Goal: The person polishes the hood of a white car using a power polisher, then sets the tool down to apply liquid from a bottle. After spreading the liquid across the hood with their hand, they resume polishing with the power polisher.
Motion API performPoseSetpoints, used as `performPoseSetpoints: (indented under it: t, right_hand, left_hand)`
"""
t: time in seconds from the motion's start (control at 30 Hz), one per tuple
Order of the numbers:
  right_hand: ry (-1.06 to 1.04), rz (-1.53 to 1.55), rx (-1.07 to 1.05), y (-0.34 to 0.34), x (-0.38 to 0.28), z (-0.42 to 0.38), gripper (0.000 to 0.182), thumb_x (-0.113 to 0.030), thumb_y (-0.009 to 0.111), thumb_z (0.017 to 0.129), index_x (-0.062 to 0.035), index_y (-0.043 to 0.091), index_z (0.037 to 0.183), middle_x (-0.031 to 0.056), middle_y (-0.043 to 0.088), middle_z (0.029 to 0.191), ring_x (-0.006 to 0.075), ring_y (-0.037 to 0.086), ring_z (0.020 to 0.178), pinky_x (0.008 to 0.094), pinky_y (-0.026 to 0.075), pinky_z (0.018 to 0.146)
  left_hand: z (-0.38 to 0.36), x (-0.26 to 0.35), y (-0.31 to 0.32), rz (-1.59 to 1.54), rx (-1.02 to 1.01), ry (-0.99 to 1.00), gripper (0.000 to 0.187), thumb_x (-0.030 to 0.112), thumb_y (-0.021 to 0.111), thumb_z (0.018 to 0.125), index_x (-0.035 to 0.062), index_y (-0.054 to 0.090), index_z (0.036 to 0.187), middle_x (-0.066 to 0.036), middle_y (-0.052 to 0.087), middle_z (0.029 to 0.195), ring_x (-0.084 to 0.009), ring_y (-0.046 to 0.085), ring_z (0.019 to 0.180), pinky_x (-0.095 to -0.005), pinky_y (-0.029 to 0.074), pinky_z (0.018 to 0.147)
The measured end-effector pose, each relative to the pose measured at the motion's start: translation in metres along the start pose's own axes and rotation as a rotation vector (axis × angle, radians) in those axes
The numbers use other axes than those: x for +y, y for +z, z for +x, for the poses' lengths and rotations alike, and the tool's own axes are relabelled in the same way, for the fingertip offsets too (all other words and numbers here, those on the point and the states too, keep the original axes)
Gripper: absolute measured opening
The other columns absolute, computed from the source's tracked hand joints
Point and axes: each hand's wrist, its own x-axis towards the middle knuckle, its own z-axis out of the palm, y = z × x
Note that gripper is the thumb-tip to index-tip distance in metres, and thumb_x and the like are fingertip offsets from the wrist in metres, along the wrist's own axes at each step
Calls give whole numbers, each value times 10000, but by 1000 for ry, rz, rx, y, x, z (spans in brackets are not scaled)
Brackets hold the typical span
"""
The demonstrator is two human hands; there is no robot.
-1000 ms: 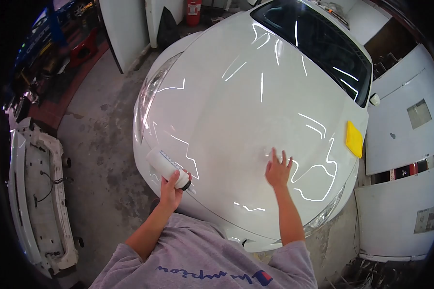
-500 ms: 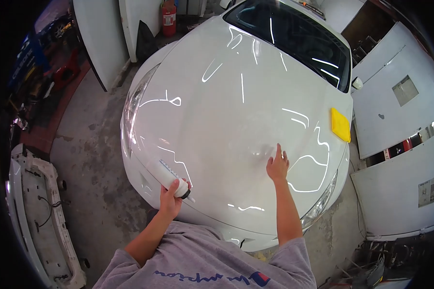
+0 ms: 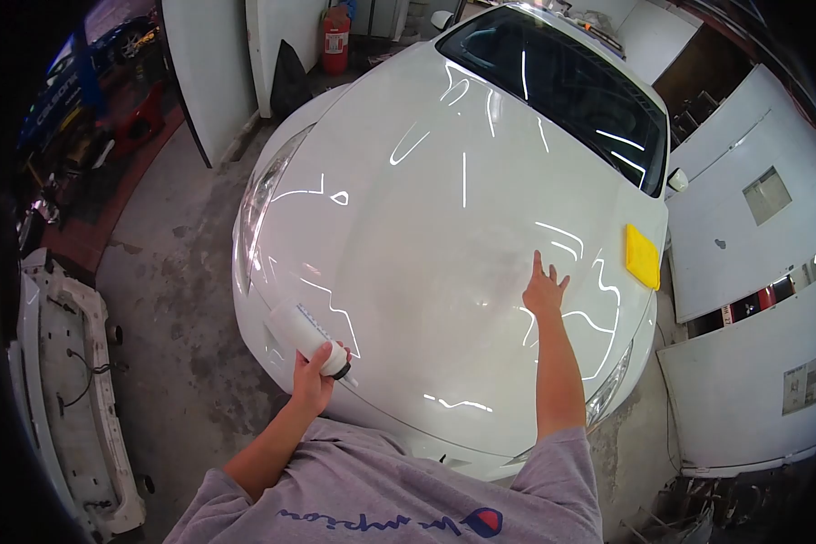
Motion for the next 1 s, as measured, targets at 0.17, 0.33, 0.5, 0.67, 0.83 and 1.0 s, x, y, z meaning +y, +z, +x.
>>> performPoseSetpoints:
  t: [0.17,0.33,0.5,0.67,0.83,1.0]
  right_hand:
    - [-86,65,-2,35,17,-14,858,-63,529,807,-143,58,1520,95,605,1263,296,257,1427,641,44,1125]
    - [-64,-34,-30,67,-3,-72,872,9,530,752,-124,121,1511,109,595,1275,306,277,1419,658,29,1115]
    - [-71,-9,-24,79,-31,-124,872,-3,518,730,-124,150,1512,121,606,1237,304,284,1416,659,19,1114]
    - [-270,39,5,93,-67,-180,842,-21,561,732,-105,209,1492,104,537,1345,324,328,1387,689,39,1096]
    - [-259,43,22,124,-105,-210,778,-55,586,758,-76,258,1464,127,473,1387,385,348,1352,726,61,1067]
    - [-196,166,84,128,-139,-227,741,-52,574,760,-63,297,1447,136,486,1366,389,350,1352,711,54,1079]
  left_hand:
    - [-2,3,7,-23,-3,-10,412,86,704,852,66,417,1148,-111,623,953,-257,664,872,-364,571,760]
    - [5,-4,-1,-3,-38,-12,386,93,673,876,72,418,1165,-129,617,972,-286,646,901,-403,563,800]
    - [1,-4,9,-10,-23,-72,406,109,724,843,70,438,1128,-101,620,963,-251,657,877,-363,561,767]
    - [7,-14,6,14,-70,-91,379,137,677,883,65,419,1152,-129,606,980,-276,641,899,-407,560,811]
    - [-5,-13,2,-50,-75,-129,361,137,667,890,77,426,1151,-132,593,974,-274,628,902,-437,555,833]
    - [-17,-11,-13,-49,-58,-140,344,143,657,897,78,427,1145,-142,592,970,-277,620,904,-447,552,836]
